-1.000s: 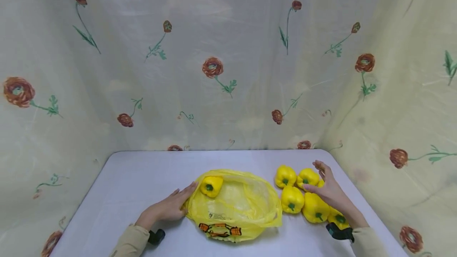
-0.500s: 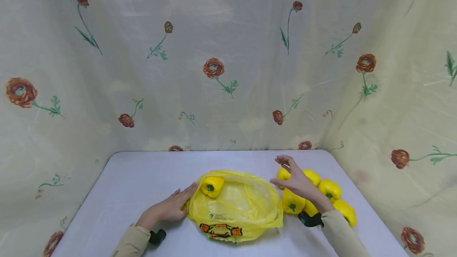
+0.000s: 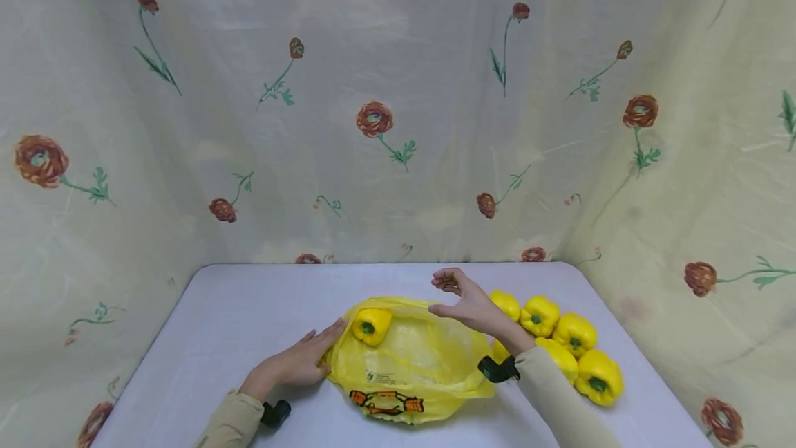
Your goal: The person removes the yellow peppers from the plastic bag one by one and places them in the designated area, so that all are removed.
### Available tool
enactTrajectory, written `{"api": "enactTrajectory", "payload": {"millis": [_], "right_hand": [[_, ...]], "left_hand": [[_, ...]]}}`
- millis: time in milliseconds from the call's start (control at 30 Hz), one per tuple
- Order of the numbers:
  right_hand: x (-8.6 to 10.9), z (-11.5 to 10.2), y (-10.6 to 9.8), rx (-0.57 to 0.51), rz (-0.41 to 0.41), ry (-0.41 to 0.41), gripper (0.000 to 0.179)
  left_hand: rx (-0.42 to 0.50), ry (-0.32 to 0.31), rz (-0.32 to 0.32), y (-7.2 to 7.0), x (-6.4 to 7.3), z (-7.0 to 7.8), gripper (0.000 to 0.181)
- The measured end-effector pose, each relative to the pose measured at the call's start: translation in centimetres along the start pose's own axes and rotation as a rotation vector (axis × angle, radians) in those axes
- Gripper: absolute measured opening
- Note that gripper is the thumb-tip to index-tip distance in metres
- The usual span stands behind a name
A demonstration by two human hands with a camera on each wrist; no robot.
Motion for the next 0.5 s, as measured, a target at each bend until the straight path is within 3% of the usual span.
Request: {"api": "enactTrajectory", "payload": {"millis": [133, 500], "right_hand": [[-1.7, 1.1, 1.1, -0.001, -0.023, 0.026, 0.061], [-4.6, 0.4, 3.4, -0.009, -0.062, 0.069, 0.056]], "left_hand": [[-0.002, -0.006, 0.009, 0.0, 0.0, 0.1, 0.08], [0.006, 0.011, 0.016, -0.1, 0.3, 0.2, 0.079]]}}
Point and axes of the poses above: each hand's wrist, its own x-axis away from the middle knuckle, its own y-axis out of the palm, z = x × y, the point moved 6 cm from there along -x, towards the middle knuckle, and after that the axes turned 14 degrees about -z, right-handed, at the moved point
